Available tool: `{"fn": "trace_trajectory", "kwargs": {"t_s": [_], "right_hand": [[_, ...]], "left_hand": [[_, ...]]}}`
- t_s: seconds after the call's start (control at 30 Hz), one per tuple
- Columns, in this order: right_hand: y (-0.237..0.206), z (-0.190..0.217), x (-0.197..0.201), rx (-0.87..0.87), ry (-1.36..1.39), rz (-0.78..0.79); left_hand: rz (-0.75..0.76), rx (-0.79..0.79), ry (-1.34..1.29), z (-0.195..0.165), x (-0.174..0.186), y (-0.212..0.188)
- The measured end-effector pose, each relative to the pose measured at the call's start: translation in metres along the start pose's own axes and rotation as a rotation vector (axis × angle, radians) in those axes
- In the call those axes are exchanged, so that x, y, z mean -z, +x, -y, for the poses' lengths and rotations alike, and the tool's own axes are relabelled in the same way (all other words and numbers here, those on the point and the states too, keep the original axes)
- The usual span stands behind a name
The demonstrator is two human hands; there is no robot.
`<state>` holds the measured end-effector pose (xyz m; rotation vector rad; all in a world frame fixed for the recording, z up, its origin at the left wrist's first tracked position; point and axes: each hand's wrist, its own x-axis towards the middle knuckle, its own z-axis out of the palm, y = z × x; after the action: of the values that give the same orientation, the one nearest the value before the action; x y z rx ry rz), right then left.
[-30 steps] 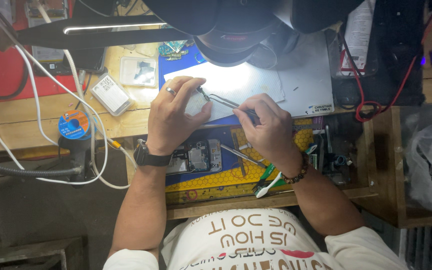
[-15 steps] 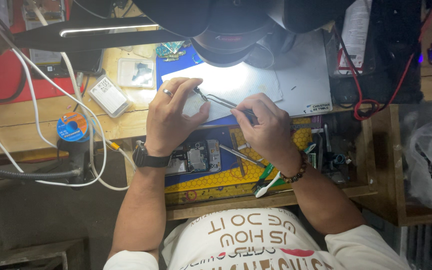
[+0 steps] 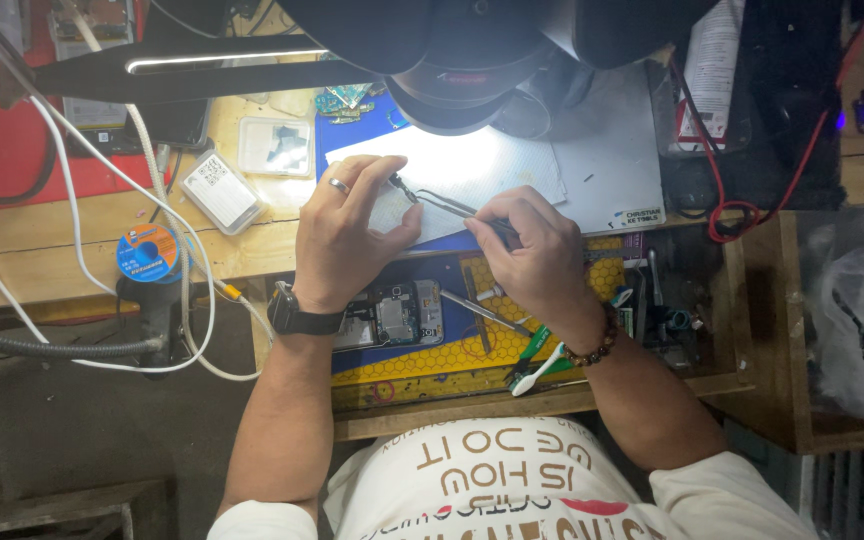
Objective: The person uses tweezers to manipulate a small electronic component on a workbench. They then use a toothbrush to clean the component and place it on a white paper sheet.
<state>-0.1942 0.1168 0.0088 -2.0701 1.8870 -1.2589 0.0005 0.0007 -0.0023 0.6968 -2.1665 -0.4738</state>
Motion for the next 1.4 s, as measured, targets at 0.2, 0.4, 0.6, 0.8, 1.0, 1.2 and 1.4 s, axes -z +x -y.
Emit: {"fn": "trace_trajectory", "kwargs": {"t_s": [0.2, 0.4, 0.6, 0.8, 1.0, 1.2, 1.4], "right_hand": [[-0.001, -0.001, -0.003, 0.015, -0.011, -0.002], [-0.002, 0.000, -0.005, 0.079, -0.030, -0.048], [-0.004, 0.002, -0.008, 0.078, -0.055, -0.065], [-0.004, 0.001, -0.010, 0.074, -0.056, -0.067], [-0.004, 0.002, -0.010, 0.081, -0.082, -0.071], [-0.003, 0.003, -0.010, 0.068, -0.063, -0.068], [-0.003, 0.003, -0.011, 0.069, -0.065, -0.077]], "left_hand": [[-0.006, 0.032, -0.049, 0.001, 0.001, 0.000], [-0.007, 0.077, -0.090, 0.002, 0.000, 0.000], [-0.011, 0.054, -0.070, 0.002, 0.001, 0.000], [0.006, 0.044, -0.065, 0.001, 0.003, 0.000], [0.013, 0.033, -0.046, 0.000, 0.003, 0.001], [0.024, 0.047, -0.045, 0.000, 0.003, 0.001], [0.022, 0.057, -0.043, 0.001, 0.001, 0.001]]}}
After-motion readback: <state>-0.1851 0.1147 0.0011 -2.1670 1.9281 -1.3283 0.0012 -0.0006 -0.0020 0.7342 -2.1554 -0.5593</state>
